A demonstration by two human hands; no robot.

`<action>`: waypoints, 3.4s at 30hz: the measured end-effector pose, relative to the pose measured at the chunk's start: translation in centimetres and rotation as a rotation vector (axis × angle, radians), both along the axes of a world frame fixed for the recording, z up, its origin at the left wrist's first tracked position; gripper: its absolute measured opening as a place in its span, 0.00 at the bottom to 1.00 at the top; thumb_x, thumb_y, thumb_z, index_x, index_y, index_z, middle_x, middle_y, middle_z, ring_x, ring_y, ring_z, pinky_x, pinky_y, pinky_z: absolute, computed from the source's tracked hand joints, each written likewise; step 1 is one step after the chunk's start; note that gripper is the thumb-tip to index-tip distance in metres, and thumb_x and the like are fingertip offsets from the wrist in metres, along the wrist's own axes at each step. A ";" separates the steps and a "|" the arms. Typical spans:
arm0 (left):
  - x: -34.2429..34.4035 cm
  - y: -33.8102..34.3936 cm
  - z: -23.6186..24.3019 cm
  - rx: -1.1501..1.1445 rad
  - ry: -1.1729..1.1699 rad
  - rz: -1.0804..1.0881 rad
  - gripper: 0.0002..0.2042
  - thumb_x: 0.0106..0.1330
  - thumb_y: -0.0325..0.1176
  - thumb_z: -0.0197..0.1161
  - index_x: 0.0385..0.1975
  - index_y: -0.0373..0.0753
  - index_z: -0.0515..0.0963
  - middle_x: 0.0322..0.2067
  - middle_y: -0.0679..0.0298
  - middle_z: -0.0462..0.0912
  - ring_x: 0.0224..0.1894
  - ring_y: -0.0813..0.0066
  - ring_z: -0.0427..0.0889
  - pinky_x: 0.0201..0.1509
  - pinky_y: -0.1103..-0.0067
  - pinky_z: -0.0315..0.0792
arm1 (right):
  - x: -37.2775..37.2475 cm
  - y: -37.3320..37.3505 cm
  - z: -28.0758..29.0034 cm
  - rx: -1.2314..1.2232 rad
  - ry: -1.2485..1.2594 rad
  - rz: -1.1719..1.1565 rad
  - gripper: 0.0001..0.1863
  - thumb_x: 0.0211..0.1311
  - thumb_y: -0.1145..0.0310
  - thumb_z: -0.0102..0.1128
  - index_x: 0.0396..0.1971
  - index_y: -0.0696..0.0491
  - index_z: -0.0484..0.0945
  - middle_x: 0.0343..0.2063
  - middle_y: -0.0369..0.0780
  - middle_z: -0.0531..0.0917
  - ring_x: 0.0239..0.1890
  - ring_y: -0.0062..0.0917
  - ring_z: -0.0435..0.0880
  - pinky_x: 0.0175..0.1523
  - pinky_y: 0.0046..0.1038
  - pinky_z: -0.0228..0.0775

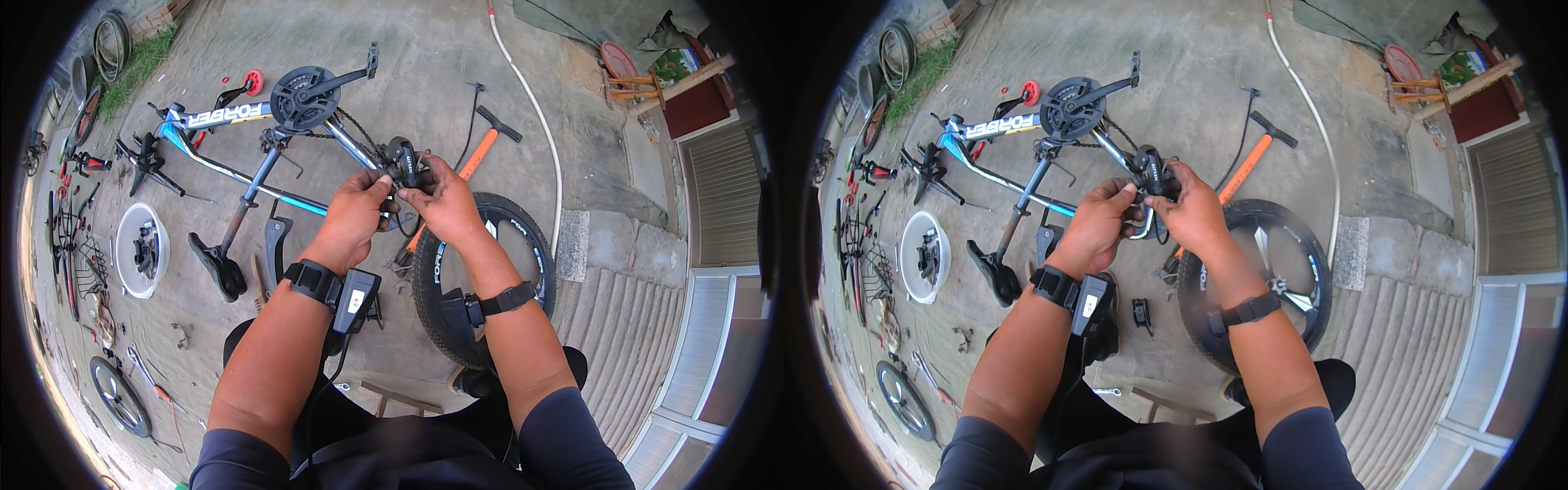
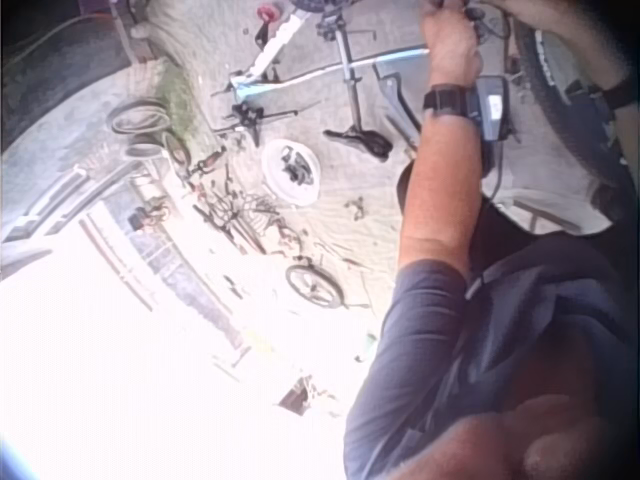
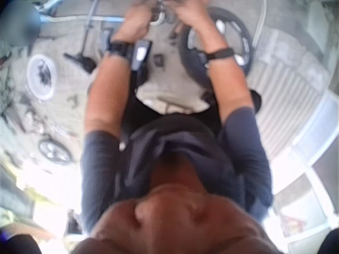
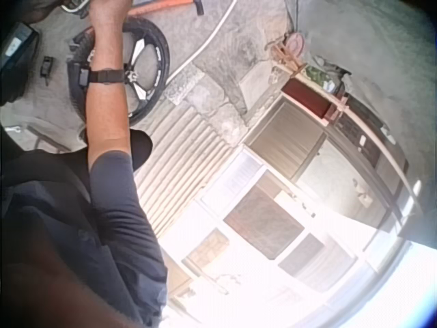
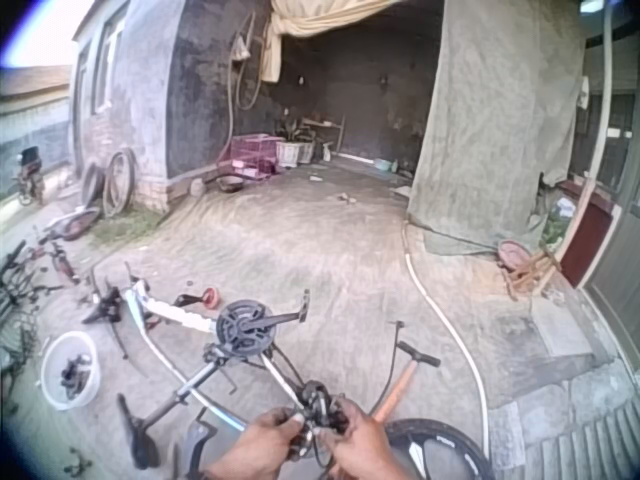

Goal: The person works on a bicycle's rear derailleur and chain. They handle the derailleur, adjust the chain, and manipulate small components with their hands.

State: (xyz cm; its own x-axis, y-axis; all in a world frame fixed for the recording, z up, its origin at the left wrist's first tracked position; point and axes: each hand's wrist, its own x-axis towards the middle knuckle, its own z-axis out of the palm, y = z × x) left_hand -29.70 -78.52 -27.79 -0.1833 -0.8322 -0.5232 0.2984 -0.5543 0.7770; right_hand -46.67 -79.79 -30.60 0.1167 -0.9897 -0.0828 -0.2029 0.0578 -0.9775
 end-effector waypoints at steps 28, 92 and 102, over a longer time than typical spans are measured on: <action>-0.1 0.0 0.1 0.045 0.006 0.024 0.11 0.79 0.37 0.53 0.50 0.37 0.75 0.35 0.70 0.79 0.32 0.83 0.76 0.32 0.81 0.68 | 0.1 -0.1 0.1 0.023 0.073 0.016 0.33 0.59 0.76 0.72 0.63 0.65 0.67 0.51 0.47 0.83 0.52 0.26 0.83 0.58 0.26 0.73; -0.1 0.3 -2.0 -0.343 -0.572 -0.009 0.16 0.63 0.29 0.71 0.47 0.30 0.78 0.36 0.57 0.85 0.35 0.71 0.85 0.39 0.76 0.77 | 1.1 1.7 1.7 -0.250 0.716 0.039 0.32 0.51 0.72 0.75 0.58 0.51 0.75 0.43 0.47 0.84 0.45 0.45 0.85 0.49 0.40 0.78; 0.6 0.0 -1.4 -0.618 -0.744 0.080 0.14 0.64 0.33 0.71 0.46 0.32 0.80 0.42 0.52 0.82 0.39 0.62 0.85 0.43 0.71 0.78 | 0.6 1.6 1.6 -0.208 0.700 0.036 0.32 0.51 0.71 0.75 0.59 0.49 0.74 0.44 0.47 0.83 0.46 0.45 0.85 0.49 0.41 0.77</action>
State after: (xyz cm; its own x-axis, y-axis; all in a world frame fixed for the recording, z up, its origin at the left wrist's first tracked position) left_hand -29.06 -78.48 -29.21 0.0871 -0.9949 0.0515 -0.3679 0.0159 0.9297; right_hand -46.03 -78.20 -28.96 0.1378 -0.9897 0.0396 -0.7827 -0.1333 -0.6080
